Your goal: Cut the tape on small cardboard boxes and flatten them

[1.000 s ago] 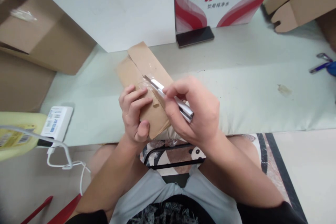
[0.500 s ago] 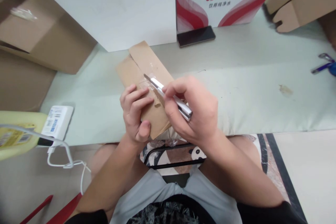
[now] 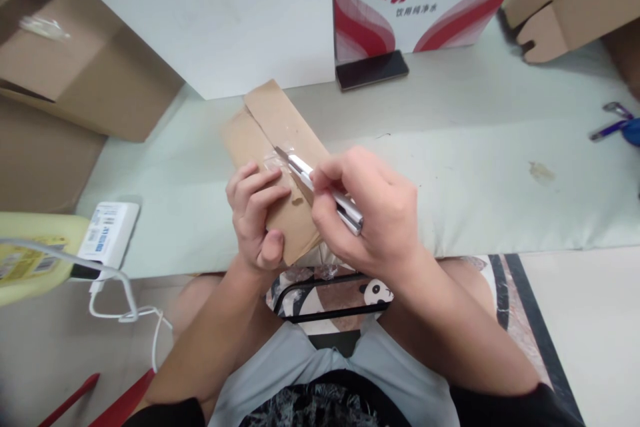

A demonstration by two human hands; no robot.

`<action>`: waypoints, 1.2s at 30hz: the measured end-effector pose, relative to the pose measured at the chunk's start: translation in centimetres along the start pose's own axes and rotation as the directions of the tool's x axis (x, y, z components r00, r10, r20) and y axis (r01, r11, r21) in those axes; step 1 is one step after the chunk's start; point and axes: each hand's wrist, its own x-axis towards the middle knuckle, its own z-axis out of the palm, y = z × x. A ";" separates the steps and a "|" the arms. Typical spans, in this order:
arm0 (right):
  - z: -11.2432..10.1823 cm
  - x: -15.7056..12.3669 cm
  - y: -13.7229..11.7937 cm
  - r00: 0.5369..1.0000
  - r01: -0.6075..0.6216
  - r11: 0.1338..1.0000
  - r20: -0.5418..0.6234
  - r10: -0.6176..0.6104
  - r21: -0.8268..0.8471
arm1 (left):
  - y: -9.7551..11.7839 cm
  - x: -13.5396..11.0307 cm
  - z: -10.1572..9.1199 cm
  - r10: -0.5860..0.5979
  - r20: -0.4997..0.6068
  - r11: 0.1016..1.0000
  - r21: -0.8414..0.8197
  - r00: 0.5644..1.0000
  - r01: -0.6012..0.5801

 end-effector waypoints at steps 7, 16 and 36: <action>0.7 0.1 0.6 1.000 -0.006 1.000 0.025 0.005 0.017 | 0.0 0.3 0.1 0.025 -0.009 1.000 -0.002 1.000 -0.025; -0.4 0.1 -0.5 0.999 -0.037 0.999 0.022 0.037 0.013 | 0.1 0.2 0.1 0.016 -0.023 1.000 -0.006 1.000 -0.016; -2.0 0.7 -1.4 0.996 0.025 0.998 0.092 -0.019 -0.065 | 0.0 0.3 0.1 0.055 0.010 0.998 0.041 0.998 -0.056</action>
